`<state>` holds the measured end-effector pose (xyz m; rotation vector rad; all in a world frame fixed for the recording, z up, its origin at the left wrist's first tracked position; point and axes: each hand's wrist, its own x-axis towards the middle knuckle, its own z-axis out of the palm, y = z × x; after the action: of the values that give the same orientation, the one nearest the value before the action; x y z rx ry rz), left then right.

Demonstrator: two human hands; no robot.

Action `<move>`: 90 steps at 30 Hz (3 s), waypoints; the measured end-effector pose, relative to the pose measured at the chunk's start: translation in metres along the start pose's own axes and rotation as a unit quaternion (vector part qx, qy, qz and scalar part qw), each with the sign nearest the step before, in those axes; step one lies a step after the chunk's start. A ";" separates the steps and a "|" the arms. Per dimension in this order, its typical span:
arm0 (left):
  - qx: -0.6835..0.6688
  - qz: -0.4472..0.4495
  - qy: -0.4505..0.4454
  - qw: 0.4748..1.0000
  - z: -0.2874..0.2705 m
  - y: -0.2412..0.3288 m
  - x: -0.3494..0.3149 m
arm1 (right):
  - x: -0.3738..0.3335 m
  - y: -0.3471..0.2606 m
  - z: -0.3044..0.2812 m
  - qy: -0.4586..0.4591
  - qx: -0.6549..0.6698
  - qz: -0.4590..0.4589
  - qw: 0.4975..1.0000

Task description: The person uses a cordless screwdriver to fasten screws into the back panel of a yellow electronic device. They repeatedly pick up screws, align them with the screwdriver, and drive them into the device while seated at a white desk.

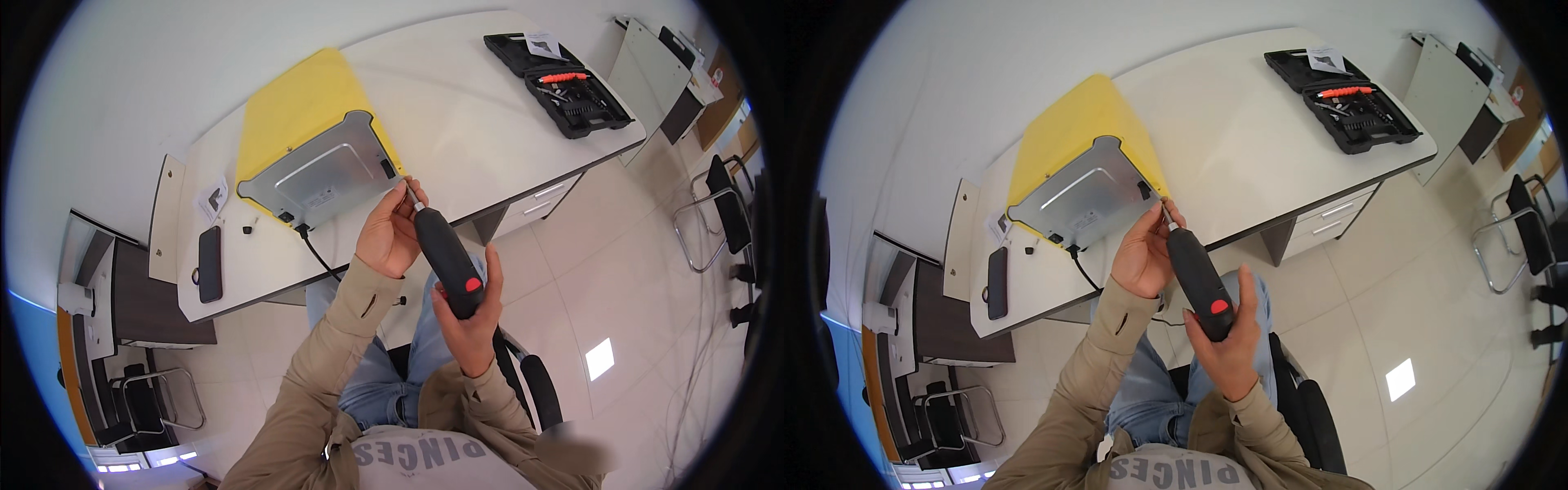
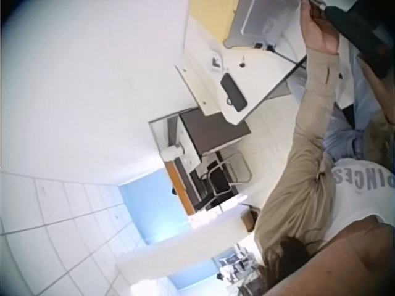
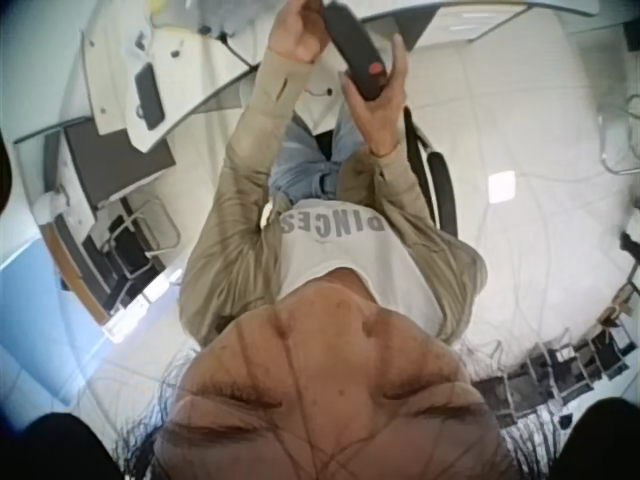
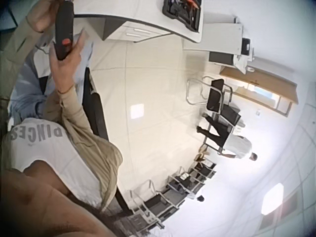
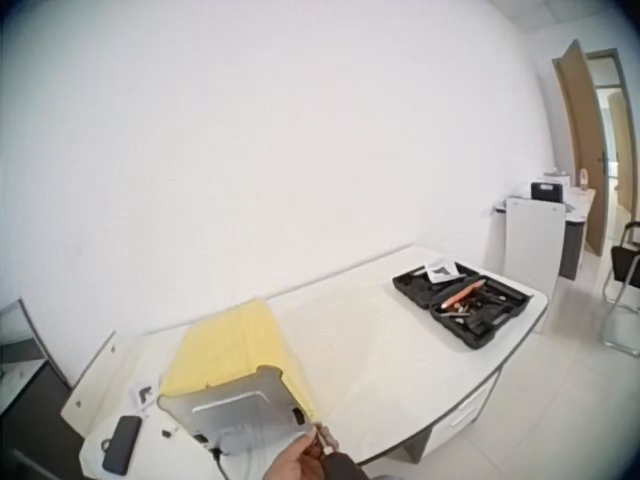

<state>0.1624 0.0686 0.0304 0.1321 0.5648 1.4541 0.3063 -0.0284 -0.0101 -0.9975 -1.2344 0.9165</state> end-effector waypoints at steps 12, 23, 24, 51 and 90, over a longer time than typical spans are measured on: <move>0.001 0.014 0.002 1.000 -0.003 -0.003 0.016 | 0.017 0.007 0.001 -0.003 -0.022 -0.025 0.999; -0.006 0.011 -0.014 1.000 -0.006 0.000 0.018 | 0.024 0.009 0.002 -0.011 -0.018 -0.024 0.999; 0.002 0.011 -0.023 1.000 -0.008 0.000 0.019 | 0.024 0.008 0.002 -0.012 -0.020 -0.027 0.999; 0.001 0.030 0.032 0.999 0.001 -0.003 0.017 | 0.040 -0.020 -0.011 -0.060 -0.075 -0.032 0.995; 0.836 0.536 0.034 0.116 0.083 0.099 0.023 | 0.058 0.009 -0.018 -0.053 -0.011 -0.005 0.999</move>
<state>0.1104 0.1251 0.1370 2.8751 2.2933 0.9876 0.3302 0.0272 -0.0019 -0.9697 -1.3382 0.9605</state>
